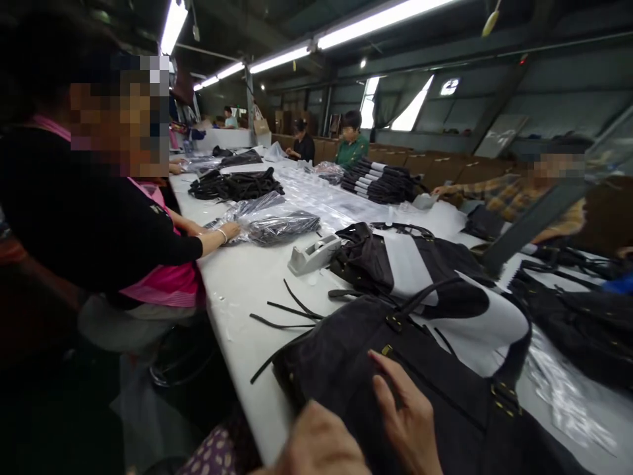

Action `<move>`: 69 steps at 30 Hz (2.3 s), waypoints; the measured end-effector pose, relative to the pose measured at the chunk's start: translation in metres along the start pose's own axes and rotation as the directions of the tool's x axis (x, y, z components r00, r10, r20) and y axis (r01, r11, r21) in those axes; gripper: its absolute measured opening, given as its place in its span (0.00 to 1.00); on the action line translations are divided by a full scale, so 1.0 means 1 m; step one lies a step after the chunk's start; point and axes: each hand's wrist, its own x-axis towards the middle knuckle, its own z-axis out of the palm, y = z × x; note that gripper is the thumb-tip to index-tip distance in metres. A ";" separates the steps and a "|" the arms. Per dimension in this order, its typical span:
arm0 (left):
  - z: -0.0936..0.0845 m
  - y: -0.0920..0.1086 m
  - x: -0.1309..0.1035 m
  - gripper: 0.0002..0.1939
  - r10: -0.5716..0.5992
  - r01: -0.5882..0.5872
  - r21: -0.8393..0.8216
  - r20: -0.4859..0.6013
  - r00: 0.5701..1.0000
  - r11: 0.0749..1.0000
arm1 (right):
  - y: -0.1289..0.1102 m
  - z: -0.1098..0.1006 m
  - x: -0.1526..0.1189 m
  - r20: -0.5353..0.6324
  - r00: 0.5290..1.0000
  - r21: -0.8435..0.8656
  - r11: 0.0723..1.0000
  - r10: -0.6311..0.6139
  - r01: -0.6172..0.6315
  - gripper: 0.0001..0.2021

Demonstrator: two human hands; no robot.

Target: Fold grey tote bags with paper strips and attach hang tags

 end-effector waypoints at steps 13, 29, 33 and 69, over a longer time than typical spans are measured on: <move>-0.077 -0.151 -0.006 0.20 -0.261 0.564 -0.488 0.555 0.790 0.666 | 0.036 0.065 -0.026 0.513 0.785 -0.036 0.905 -0.348 0.424 0.38; -0.122 -0.118 0.041 0.27 -0.546 0.745 -0.274 0.536 0.643 0.608 | -0.011 0.062 -0.027 0.614 0.738 -0.187 0.857 -0.280 0.481 0.40; -0.123 -0.084 0.055 0.33 -0.567 0.538 0.194 0.400 0.720 0.820 | -0.014 0.063 -0.030 0.610 0.750 -0.188 0.872 -0.257 0.452 0.41; -0.017 -0.124 -0.007 0.44 0.003 -0.042 0.070 0.475 0.880 0.997 | -0.029 0.046 -0.020 0.593 0.792 -0.044 0.976 -0.145 0.211 0.30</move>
